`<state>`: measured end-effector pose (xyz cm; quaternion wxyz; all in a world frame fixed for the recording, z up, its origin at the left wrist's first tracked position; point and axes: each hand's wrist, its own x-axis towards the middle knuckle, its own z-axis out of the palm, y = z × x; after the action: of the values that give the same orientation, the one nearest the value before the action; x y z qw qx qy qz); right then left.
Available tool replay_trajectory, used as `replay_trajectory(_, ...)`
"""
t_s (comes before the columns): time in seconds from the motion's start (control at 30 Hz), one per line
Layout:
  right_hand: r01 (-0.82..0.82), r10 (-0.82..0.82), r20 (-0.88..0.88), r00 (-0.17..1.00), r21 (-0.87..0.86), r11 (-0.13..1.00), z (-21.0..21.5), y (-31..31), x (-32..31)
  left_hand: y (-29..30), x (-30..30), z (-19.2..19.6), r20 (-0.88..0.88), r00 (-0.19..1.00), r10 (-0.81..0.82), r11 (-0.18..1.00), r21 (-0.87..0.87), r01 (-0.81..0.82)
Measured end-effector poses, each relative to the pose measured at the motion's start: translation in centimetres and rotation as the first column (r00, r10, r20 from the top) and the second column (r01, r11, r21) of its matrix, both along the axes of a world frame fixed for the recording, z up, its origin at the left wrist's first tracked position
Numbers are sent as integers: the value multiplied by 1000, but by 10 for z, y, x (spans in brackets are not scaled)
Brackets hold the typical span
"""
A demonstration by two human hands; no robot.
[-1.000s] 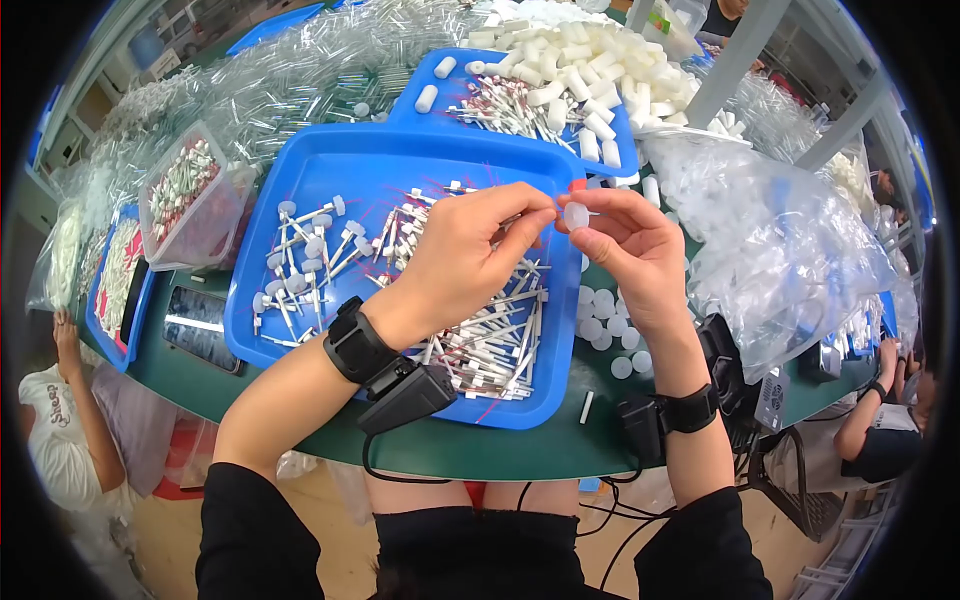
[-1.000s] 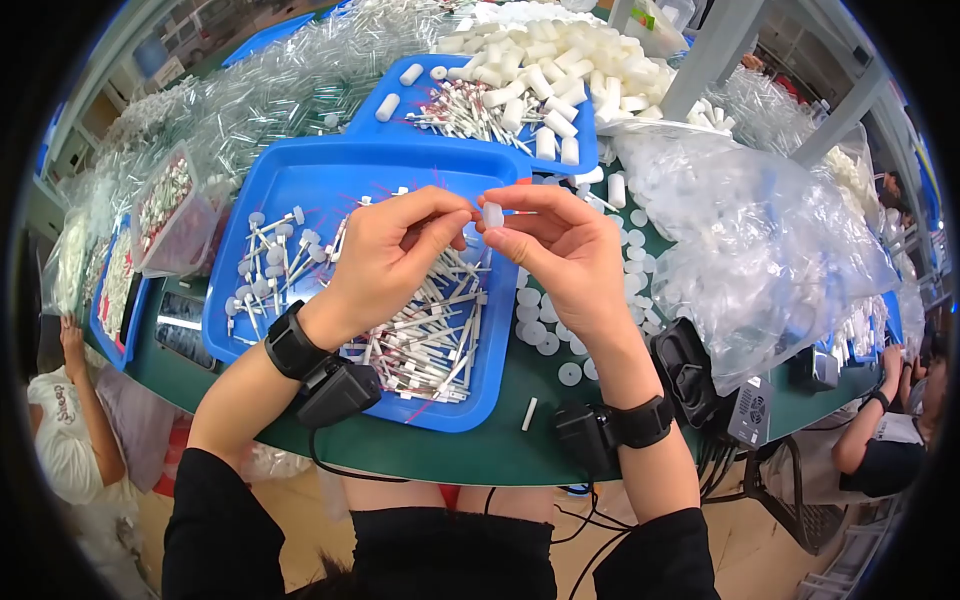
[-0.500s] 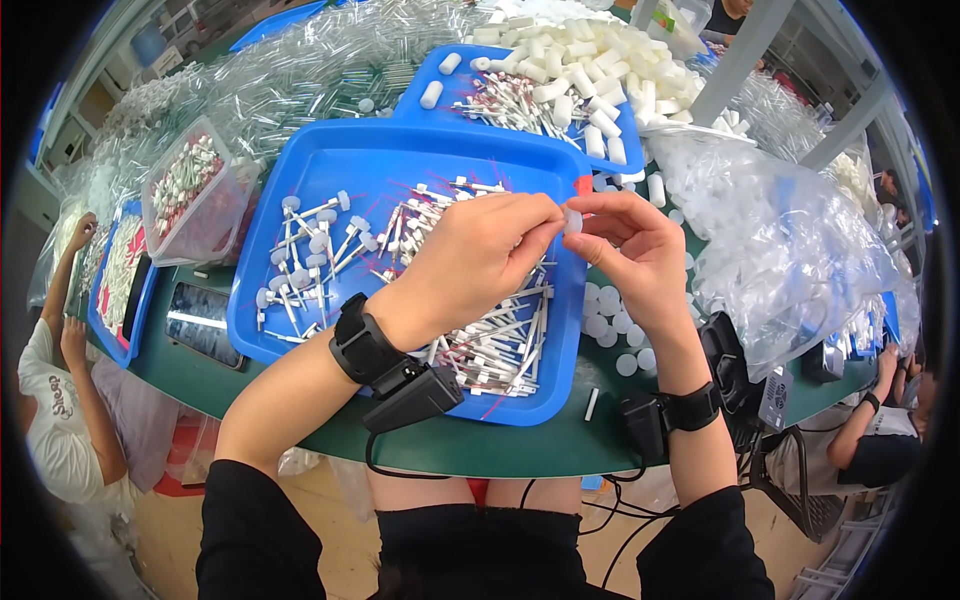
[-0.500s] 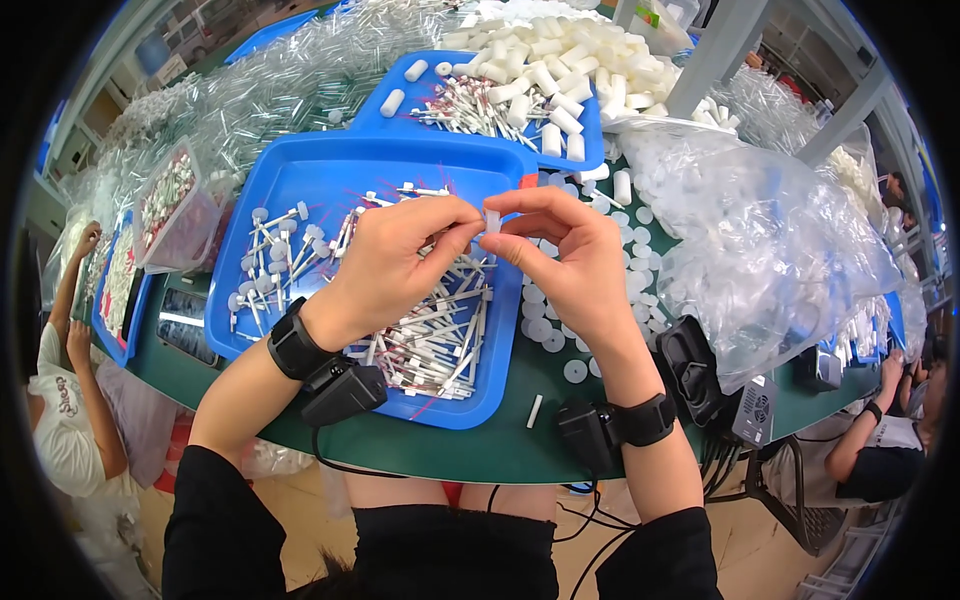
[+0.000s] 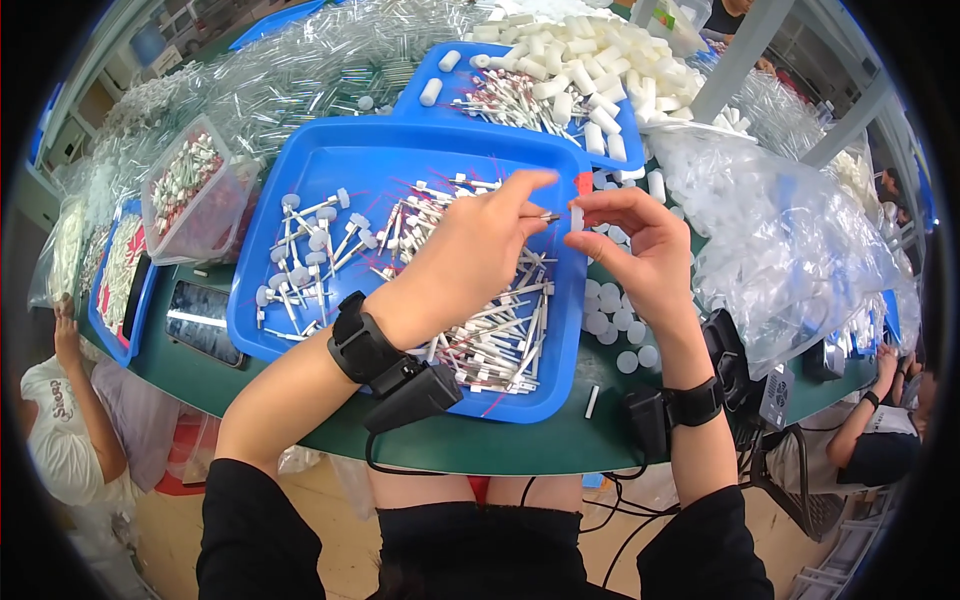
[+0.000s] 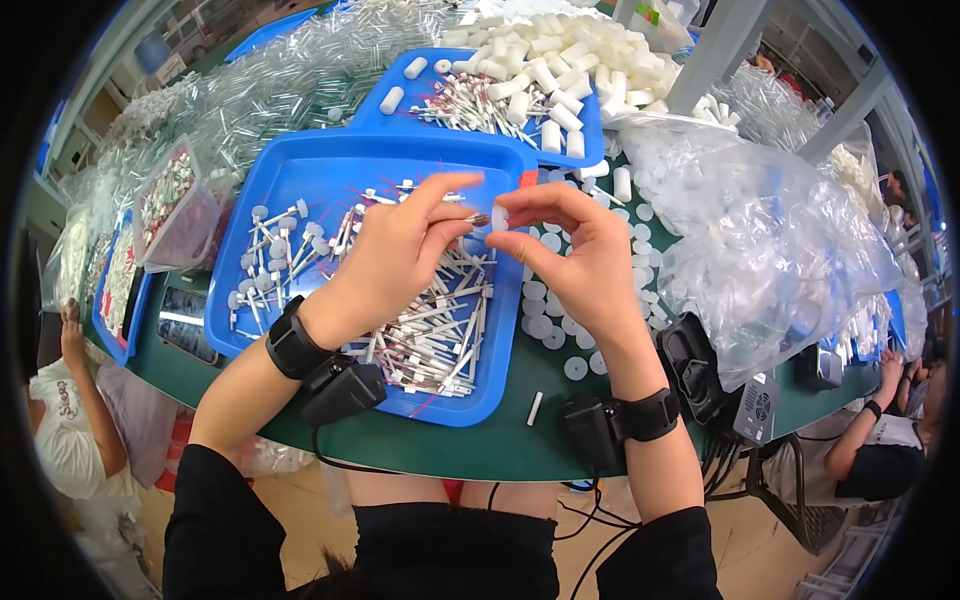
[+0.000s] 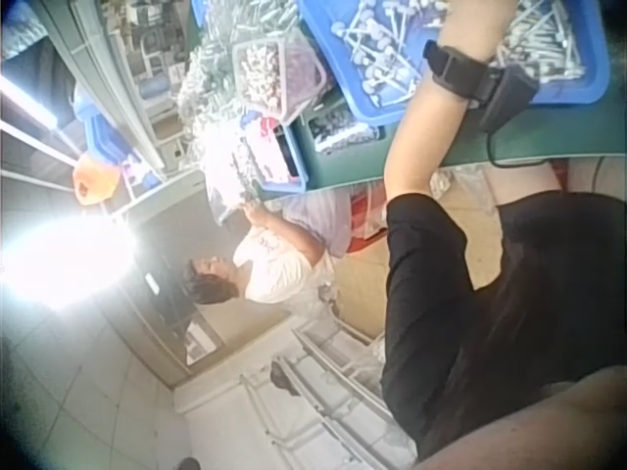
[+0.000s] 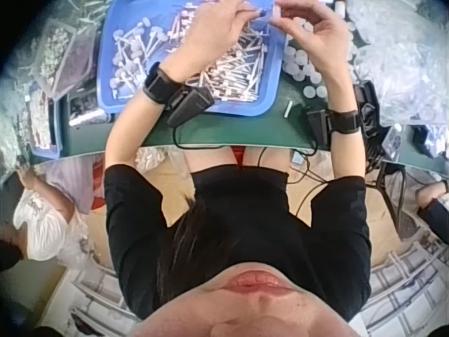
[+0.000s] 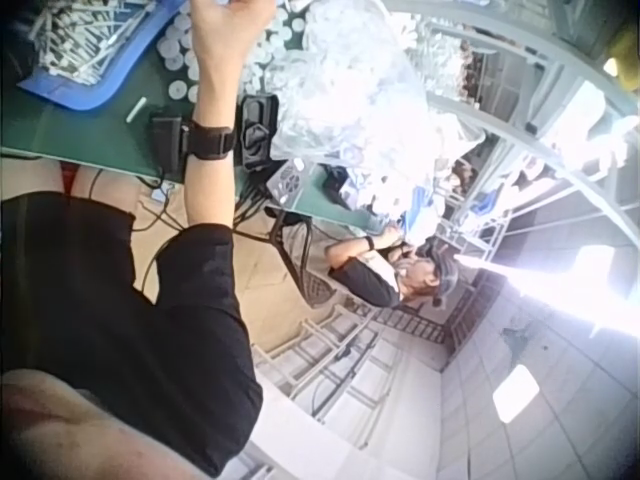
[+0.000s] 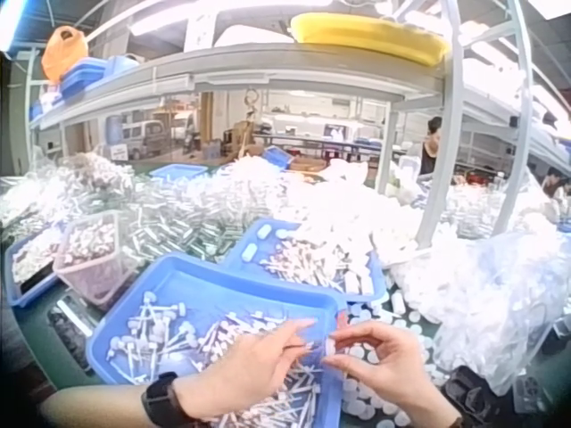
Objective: The person is manually assembling small plastic medical components, specifically joining a thin tube/connector into a white plastic cap or valve part on a factory assembly line.
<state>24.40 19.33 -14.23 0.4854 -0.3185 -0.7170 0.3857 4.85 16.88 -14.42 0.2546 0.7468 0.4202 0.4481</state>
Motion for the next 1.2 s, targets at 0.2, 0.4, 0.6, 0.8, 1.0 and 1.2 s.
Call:
replay_trajectory(0.2,-29,26,-21,999,-151,988,2,-3,0,2,-1,7,-93,995,37,985,172,-21)
replay_trajectory(0.4,-13,14,4,1000,-147,989,0,-5,-2,-2,-2,5,-138,988,66,958,287,-24)
replay_trajectory(0.6,-22,17,-34,999,-155,988,-2,-8,-6,-6,-1,5,-119,989,88,969,238,-58)
replay_trajectory(0.8,-61,57,-26,998,-174,983,-3,-6,-4,-3,-2,4,-177,980,86,933,358,-17)
replay_trajectory(1.0,138,-150,132,980,94,986,3,-5,-10,6,-36,37,-461,743,485,858,416,-302)
replay_trajectory(1.2,67,-333,548,767,448,891,-6,-10,-22,2,-69,53,-703,290,649,735,480,-479)
